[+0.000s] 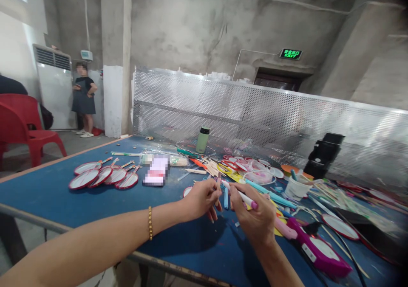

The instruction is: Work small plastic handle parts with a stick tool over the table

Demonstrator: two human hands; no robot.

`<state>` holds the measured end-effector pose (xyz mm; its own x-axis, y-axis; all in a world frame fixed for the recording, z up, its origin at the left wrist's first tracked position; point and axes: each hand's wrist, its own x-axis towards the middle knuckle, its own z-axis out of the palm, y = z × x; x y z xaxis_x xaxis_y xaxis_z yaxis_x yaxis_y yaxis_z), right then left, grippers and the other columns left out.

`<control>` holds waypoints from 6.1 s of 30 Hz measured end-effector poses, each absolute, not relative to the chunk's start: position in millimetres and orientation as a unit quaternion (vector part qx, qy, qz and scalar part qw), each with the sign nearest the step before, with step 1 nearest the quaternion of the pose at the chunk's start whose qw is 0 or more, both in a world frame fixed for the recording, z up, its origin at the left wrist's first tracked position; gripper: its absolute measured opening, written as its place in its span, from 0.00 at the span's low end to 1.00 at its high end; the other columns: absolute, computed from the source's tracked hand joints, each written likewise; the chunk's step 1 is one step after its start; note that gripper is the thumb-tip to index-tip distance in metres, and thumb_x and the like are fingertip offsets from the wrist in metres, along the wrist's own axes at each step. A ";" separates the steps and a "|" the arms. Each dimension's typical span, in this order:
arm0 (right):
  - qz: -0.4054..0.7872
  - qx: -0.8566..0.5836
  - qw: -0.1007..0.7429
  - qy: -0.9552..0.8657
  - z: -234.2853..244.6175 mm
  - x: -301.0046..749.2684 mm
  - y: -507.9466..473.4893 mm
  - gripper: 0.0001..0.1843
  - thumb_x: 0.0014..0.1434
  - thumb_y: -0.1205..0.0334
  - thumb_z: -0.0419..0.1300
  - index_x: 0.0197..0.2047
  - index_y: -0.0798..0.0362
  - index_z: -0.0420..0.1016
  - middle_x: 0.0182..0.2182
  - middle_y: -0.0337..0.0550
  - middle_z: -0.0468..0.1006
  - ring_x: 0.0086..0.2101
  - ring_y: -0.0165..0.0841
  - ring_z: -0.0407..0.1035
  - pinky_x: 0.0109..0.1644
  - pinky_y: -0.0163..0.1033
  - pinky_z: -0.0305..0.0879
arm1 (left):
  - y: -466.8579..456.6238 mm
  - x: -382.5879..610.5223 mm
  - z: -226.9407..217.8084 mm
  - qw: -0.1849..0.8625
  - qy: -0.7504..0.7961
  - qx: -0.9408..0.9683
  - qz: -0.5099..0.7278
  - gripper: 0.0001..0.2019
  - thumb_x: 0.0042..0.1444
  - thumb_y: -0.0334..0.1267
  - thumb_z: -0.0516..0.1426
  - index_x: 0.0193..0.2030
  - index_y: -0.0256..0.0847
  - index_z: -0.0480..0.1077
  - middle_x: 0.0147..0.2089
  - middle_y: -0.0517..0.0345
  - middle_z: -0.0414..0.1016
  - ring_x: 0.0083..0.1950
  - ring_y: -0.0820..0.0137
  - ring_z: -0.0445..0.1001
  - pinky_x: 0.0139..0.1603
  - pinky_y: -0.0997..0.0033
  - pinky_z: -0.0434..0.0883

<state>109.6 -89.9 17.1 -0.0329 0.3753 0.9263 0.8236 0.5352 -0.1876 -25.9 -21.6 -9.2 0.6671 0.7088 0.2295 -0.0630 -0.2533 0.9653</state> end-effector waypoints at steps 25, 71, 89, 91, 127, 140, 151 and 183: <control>-0.191 -0.413 0.533 -0.714 12.7 112.4 -84.5 0.05 0.60 0.68 0.59 0.37 0.52 0.77 0.31 0.40 0.80 0.31 0.30 0.75 0.38 0.33 0.68 | -20.8 -26.2 -10.3 0.561 0.222 0.720 0.345 0.13 0.60 0.48 0.52 0.36 0.41 0.57 0.24 0.61 0.71 0.16 0.74 0.71 0.15 0.77 0.69; -0.191 -0.414 0.530 -0.715 14.8 111.0 -86.9 0.06 0.60 0.66 0.58 0.35 0.52 0.77 0.29 0.40 0.80 0.29 0.30 0.74 0.35 0.34 0.69 | -21.6 -26.1 -8.3 0.566 0.225 0.716 0.341 0.15 0.60 0.50 0.53 0.37 0.40 0.57 0.24 0.62 0.71 0.16 0.75 0.71 0.16 0.78 0.68; -0.198 -0.424 0.534 -0.704 15.0 111.4 -87.7 0.06 0.61 0.65 0.58 0.34 0.52 0.76 0.26 0.39 0.79 0.26 0.30 0.73 0.32 0.34 0.68 | -21.1 -26.3 -8.4 0.575 0.226 0.710 0.338 0.15 0.59 0.51 0.53 0.36 0.41 0.57 0.24 0.63 0.71 0.16 0.74 0.70 0.16 0.77 0.68; -0.199 -0.423 0.535 -0.704 14.9 111.2 -87.6 0.06 0.61 0.65 0.58 0.34 0.52 0.76 0.26 0.39 0.79 0.26 0.30 0.73 0.32 0.34 0.69 | -21.2 -26.5 -8.2 0.576 0.223 0.709 0.339 0.14 0.59 0.50 0.52 0.36 0.41 0.57 0.24 0.63 0.71 0.16 0.73 0.70 0.16 0.76 0.68; -0.196 -0.418 0.541 -0.703 13.4 110.7 -86.7 0.05 0.60 0.66 0.59 0.34 0.52 0.77 0.27 0.39 0.80 0.27 0.29 0.74 0.34 0.32 0.69 | -22.6 -26.2 -7.2 0.565 0.233 0.716 0.338 0.11 0.60 0.45 0.52 0.34 0.40 0.57 0.24 0.61 0.71 0.17 0.74 0.71 0.16 0.77 0.69; -0.207 -0.415 0.540 -0.702 14.4 110.3 -86.6 0.05 0.60 0.67 0.59 0.35 0.52 0.77 0.28 0.39 0.80 0.28 0.29 0.75 0.35 0.32 0.69 | -23.3 -26.6 -8.0 0.556 0.236 0.721 0.340 0.08 0.61 0.42 0.50 0.35 0.40 0.57 0.24 0.61 0.72 0.17 0.73 0.72 0.16 0.77 0.69; -0.229 -0.421 0.538 -0.693 15.9 110.6 -87.2 0.06 0.61 0.65 0.59 0.34 0.52 0.77 0.27 0.40 0.81 0.27 0.30 0.75 0.33 0.32 0.69 | -22.4 -25.3 -8.3 0.563 0.239 0.715 0.338 0.07 0.61 0.41 0.50 0.35 0.40 0.57 0.24 0.62 0.71 0.17 0.74 0.71 0.16 0.77 0.68; -0.227 -0.441 0.538 -0.682 18.0 109.2 -87.7 0.07 0.61 0.64 0.58 0.34 0.52 0.78 0.27 0.40 0.81 0.27 0.30 0.75 0.33 0.33 0.70 | -24.4 -26.6 -6.6 0.558 0.234 0.722 0.336 0.16 0.58 0.51 0.53 0.34 0.41 0.57 0.24 0.62 0.71 0.17 0.73 0.71 0.17 0.76 0.69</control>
<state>109.2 -87.7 18.0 -0.0325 0.3567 0.9336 0.8455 0.5080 -0.1647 -26.6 -24.4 -6.6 0.6645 0.7126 0.2251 -0.0380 -0.2686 0.9625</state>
